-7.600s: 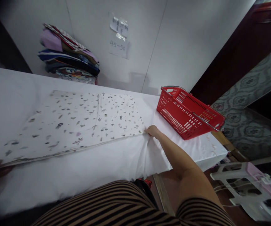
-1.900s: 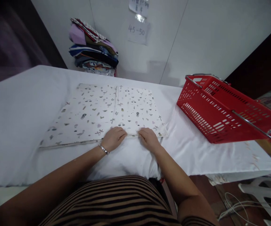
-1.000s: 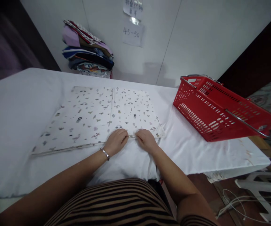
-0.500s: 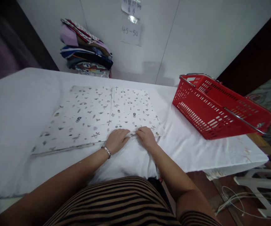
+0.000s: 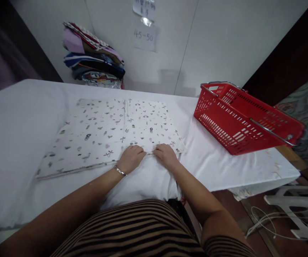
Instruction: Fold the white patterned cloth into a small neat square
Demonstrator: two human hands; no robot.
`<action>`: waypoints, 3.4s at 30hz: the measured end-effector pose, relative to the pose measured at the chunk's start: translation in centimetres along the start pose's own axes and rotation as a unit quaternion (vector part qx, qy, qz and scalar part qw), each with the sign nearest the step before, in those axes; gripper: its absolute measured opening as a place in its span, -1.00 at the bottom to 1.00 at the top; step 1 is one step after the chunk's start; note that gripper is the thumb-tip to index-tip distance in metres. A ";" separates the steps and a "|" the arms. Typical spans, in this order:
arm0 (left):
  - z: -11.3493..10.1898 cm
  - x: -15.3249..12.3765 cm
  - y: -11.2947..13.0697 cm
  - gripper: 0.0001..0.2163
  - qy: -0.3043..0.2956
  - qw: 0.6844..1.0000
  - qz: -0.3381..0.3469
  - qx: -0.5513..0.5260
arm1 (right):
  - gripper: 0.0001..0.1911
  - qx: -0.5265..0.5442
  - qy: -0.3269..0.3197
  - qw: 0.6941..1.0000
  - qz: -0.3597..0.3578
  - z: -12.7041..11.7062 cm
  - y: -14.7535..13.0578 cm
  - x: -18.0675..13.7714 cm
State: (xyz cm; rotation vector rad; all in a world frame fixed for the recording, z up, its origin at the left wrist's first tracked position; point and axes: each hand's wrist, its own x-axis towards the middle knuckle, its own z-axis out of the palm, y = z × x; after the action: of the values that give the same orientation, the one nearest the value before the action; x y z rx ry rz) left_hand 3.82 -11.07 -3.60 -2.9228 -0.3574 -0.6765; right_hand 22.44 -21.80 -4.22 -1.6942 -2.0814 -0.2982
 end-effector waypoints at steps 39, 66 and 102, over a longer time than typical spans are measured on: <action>-1.2 0.0 0.4 -0.87 -0.087 0.991 -0.088 -0.050 | -0.75 -0.012 -0.028 0.998 0.054 0.2 -0.5 -0.1; -1.4 -0.4 0.3 -0.83 -0.107 0.993 0.038 0.031 | -0.75 -0.045 -0.110 0.993 -0.008 -1.5 -1.1 0.2; -0.2 1.8 2.0 -0.87 -0.111 0.993 0.000 0.030 | -0.88 -0.044 -0.178 0.983 -0.021 -2.3 -0.2 1.3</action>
State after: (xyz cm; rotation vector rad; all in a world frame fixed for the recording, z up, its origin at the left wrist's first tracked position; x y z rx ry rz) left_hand 5.83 -12.69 -2.70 -2.9462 -0.3910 -0.3344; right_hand 22.53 -21.68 -1.56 -1.8701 -2.3902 -0.1054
